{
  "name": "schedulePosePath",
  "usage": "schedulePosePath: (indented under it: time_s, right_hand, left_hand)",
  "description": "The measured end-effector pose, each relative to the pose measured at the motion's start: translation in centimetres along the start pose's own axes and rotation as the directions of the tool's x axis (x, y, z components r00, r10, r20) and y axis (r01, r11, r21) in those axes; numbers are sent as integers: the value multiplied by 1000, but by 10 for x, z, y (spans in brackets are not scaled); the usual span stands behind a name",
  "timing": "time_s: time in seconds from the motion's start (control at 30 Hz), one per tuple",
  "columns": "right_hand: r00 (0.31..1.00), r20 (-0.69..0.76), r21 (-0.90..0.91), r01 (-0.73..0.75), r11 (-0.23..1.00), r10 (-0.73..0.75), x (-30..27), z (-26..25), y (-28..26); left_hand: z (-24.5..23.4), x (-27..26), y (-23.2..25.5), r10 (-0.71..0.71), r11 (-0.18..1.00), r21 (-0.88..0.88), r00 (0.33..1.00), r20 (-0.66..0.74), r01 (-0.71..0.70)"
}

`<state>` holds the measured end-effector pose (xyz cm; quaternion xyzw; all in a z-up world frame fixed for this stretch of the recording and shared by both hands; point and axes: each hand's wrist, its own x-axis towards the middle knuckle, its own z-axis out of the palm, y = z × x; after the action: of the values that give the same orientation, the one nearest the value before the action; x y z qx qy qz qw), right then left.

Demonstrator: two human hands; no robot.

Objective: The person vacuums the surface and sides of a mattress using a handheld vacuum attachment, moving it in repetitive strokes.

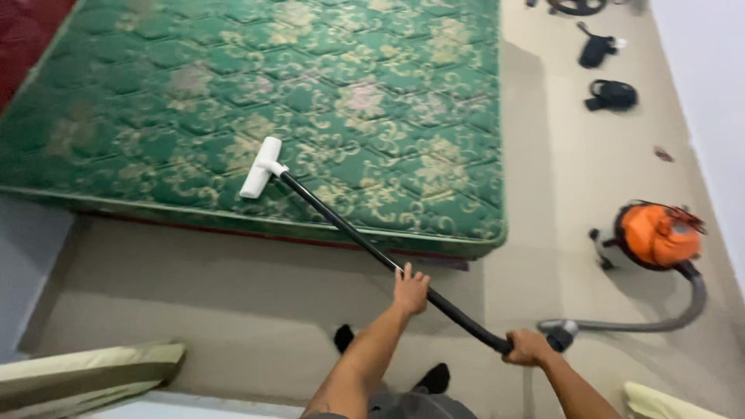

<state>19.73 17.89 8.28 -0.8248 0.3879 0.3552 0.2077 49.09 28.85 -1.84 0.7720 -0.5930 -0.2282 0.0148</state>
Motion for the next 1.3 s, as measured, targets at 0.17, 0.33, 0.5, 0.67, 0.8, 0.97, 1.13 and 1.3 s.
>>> schedulePosePath:
  time_s: [0.17, 0.33, 0.5, 0.67, 0.8, 0.97, 1.13, 1.3]
  right_hand:
    - [990, -60, -83, 125, 989, -130, 76, -38, -137]
    - [957, -141, -33, 252, 967, -254, 113, -52, -301]
    - [924, -230, -45, 302, 952, -304, 134, -56, -379]
    - [915, -309, -139, 228, 964, -261, 153, -55, -337]
    - [880, -410, -147, 193, 970, -238, 150, -56, -286]
    - [889, -449, -19, 94, 995, -93, 121, -45, -246]
    - [904, -416, 160, -34, 987, 99, 81, -27, -183]
    - [924, -240, 367, -196, 909, 297, 40, -11, -77]
  left_hand:
    - [-40, -39, -162, -239, 963, -152, 967, -89, 224]
    - [-83, -92, -298, -542, 837, -172, 831, -127, 519]
    - [-105, -112, -366, -613, 790, -178, 766, -193, 587]
    - [-105, -87, -345, -565, 800, -317, 818, -112, 509]
    - [-99, -50, -306, -491, 812, -398, 868, -70, 427]
    - [-99, -1, -259, -400, 879, -319, 913, -87, 355]
    - [-82, 76, -175, -266, 940, -224, 964, -4, 258]
    - [-51, 151, -40, -57, 995, -81, 998, 1, 57]
